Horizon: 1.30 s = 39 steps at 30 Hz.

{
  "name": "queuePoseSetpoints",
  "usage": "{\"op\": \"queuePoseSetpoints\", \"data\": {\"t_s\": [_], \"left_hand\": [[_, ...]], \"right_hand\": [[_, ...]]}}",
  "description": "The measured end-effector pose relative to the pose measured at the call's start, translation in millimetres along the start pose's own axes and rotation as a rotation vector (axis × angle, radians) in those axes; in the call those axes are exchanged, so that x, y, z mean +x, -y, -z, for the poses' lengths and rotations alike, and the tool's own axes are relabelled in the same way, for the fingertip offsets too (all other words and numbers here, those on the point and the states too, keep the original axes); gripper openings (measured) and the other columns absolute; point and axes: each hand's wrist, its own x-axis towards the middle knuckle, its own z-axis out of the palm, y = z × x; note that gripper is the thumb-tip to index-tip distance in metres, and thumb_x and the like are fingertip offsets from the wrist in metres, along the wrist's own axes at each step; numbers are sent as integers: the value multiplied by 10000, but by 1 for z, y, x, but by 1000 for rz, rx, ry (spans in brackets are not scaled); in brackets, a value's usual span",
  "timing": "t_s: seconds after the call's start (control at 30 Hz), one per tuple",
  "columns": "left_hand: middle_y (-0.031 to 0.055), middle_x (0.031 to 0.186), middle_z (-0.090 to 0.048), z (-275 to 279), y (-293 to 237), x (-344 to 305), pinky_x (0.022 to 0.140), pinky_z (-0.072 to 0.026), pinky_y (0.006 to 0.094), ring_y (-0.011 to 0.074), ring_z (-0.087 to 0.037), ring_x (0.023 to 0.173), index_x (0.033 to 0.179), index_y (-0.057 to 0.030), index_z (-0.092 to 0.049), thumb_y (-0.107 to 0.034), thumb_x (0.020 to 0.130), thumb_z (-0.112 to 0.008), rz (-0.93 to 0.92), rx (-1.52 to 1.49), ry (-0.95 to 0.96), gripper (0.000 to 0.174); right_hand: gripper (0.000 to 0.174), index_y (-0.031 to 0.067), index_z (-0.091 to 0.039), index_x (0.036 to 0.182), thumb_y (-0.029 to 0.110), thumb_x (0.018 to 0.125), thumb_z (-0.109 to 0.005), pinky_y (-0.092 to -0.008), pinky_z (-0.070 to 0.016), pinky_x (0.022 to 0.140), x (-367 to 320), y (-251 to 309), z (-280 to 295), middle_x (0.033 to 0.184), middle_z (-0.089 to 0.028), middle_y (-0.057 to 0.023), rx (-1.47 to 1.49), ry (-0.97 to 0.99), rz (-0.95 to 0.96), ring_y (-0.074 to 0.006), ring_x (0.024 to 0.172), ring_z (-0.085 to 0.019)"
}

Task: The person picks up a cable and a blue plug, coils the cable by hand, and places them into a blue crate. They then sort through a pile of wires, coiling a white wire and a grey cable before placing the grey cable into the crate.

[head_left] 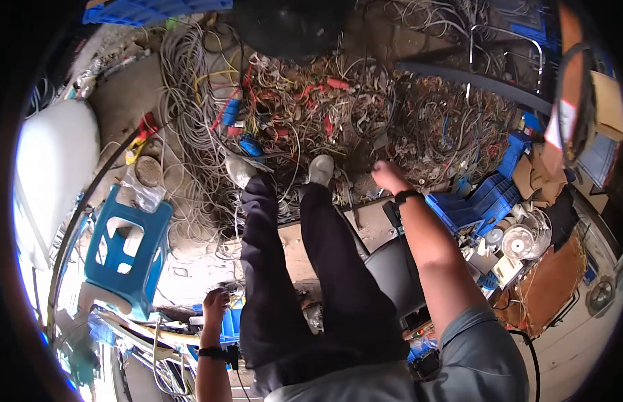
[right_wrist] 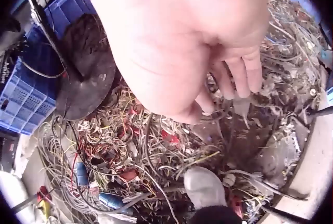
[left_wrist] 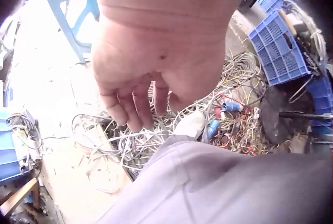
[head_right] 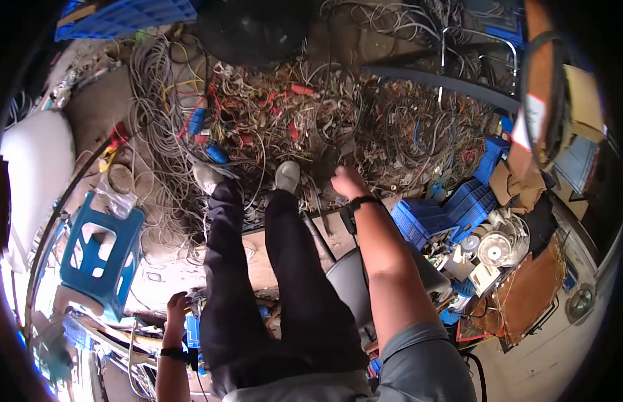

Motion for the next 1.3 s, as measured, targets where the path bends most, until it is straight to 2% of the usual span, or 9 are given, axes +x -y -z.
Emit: {"op": "queuePoseSetpoints", "data": {"t_s": [0.07,0.27,0.43,0.47,0.6,0.83,0.93,1.0,1.3], "left_hand": [[54,873,-675,1,34,22,639,-471,239,126,-629,730,1098,-43,-613,-182,896,-554,-24,57,-13,251],[77,917,-667,-25,63,58,661,-483,276,171,-651,798,1102,-48,-601,-223,888,-566,119,57,-30,279],[59,868,-664,-20,79,68,595,-464,239,143,-639,724,1117,-60,-597,-153,906,-536,143,9,-85,238],[54,879,-661,-14,81,67,596,-456,235,140,-635,733,1115,-62,-591,-165,906,-547,123,-43,-67,237],[59,880,-655,-27,33,53,613,-456,247,137,-626,725,1095,-63,-592,-184,895,-545,103,79,-134,239],[67,909,-660,-41,-12,88,634,-498,270,147,-640,788,1099,-36,-601,-153,900,-537,-104,111,-86,240],[67,914,-661,-94,-68,84,669,-487,264,144,-628,803,1047,-23,-619,-150,883,-584,-255,100,-3,210],[54,913,-647,-134,-104,79,729,-469,267,132,-601,817,1017,1,-625,-85,883,-572,-368,129,107,168],[56,961,-684,-260,-166,78,791,-492,251,109,-630,877,1115,-24,-630,-121,913,-585,-582,343,396,228]], "right_hand": [[360,93,-642,1094,287,795,-592,-457,-497,855,35,32,5,1067,-647,-197,55,-131,-45,-382,1007,-610],[551,230,-535,1308,323,774,-632,-425,-419,987,205,39,-14,1286,-544,-211,255,-228,-110,-370,1189,-512],[413,51,-623,1170,101,763,-572,-363,-471,864,277,29,-32,1082,-672,-159,557,-132,-62,-274,996,-626],[348,22,-640,1096,74,761,-562,-354,-467,842,310,1,-58,1049,-679,-140,631,-114,231,-225,967,-621],[304,-18,-643,1017,58,723,-617,-330,-469,772,258,25,-40,989,-682,-105,619,-153,82,-187,873,-613],[288,48,-502,1070,138,857,-673,-241,-403,558,118,51,2,847,-563,-11,1636,-393,-206,-82,702,-496],[213,60,-642,880,243,959,-568,-207,-317,570,40,34,10,717,-479,62,1208,-463,-43,-43,658,-391],[205,90,-614,873,237,986,-526,-207,-320,578,-24,8,33,717,-481,70,1439,-270,26,-42,636,-400],[239,47,-538,860,236,997,-485,-239,-339,563,-227,17,157,778,-518,-17,1519,-436,54,-104,636,-437]]}}
